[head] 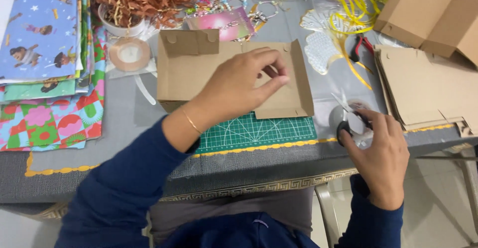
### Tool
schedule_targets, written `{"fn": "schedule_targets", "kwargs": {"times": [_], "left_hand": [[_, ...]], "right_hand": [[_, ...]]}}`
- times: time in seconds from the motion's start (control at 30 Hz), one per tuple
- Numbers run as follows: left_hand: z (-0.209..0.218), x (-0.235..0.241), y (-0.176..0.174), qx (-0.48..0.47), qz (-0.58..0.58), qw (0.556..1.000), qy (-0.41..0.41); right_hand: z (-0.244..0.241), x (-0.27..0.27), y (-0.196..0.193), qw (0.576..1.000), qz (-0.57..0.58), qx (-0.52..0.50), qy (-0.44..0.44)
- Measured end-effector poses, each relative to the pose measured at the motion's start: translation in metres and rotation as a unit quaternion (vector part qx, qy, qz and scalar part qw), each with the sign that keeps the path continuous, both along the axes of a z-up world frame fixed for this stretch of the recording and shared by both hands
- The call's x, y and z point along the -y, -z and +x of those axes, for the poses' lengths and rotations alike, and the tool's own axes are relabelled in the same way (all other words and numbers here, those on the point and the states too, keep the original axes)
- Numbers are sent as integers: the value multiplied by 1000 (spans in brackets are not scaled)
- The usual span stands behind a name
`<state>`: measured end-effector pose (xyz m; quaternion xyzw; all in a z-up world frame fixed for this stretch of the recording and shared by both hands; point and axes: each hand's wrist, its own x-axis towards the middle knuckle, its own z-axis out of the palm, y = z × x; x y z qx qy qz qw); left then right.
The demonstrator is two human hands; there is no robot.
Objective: The person folds a flat cardboard box along its creases, then uses scissors to cut pieces of clear tape and applies them to secure the box's side flaps. The box is partially assembled by the end of the clip.
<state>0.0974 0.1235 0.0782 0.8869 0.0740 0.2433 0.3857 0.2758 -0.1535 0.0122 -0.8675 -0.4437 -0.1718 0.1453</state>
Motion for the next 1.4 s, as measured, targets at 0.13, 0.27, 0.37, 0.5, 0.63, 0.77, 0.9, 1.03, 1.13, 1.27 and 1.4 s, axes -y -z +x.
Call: {"fn": "schedule_targets", "kwargs": {"times": [0.13, 0.27, 0.37, 0.5, 0.63, 0.77, 0.9, 1.03, 1.13, 1.27, 1.4], "left_hand": [[-23, -27, 4, -34, -4, 999, 24], [-32, -39, 12, -64, 9, 998, 24], [-36, -45, 20, -72, 12, 997, 40], [-43, -45, 11, -122, -80, 989, 30], [-43, -46, 8, -154, -200, 968, -4], [-42, -43, 9, -172, -222, 959, -30], [-40, -39, 15, -179, -201, 961, -60], [-38, -37, 21, -193, -221, 954, -69], [-37, -36, 26, -189, -215, 956, -70], [-38, -33, 18, -191, -225, 953, -63], [-37, -29, 11, -235, -213, 946, -69]], "right_hand": [[20, 0, 18, 997, 0, -71, 32], [62, -20, 27, 994, 41, -97, -7], [94, -30, 19, 995, -8, -89, 51], [113, -38, -1, 944, -254, 202, 66], [74, -98, -52, 921, -136, 358, -76], [9, -149, -59, 904, 36, 248, -347], [-11, -170, -34, 786, 184, 325, -493], [-6, -170, -19, 761, 201, 359, -501], [-9, -171, -13, 768, 209, 342, -499], [-10, -173, -6, 774, 228, 339, -483], [-4, -171, 0, 769, 248, 344, -478]]}}
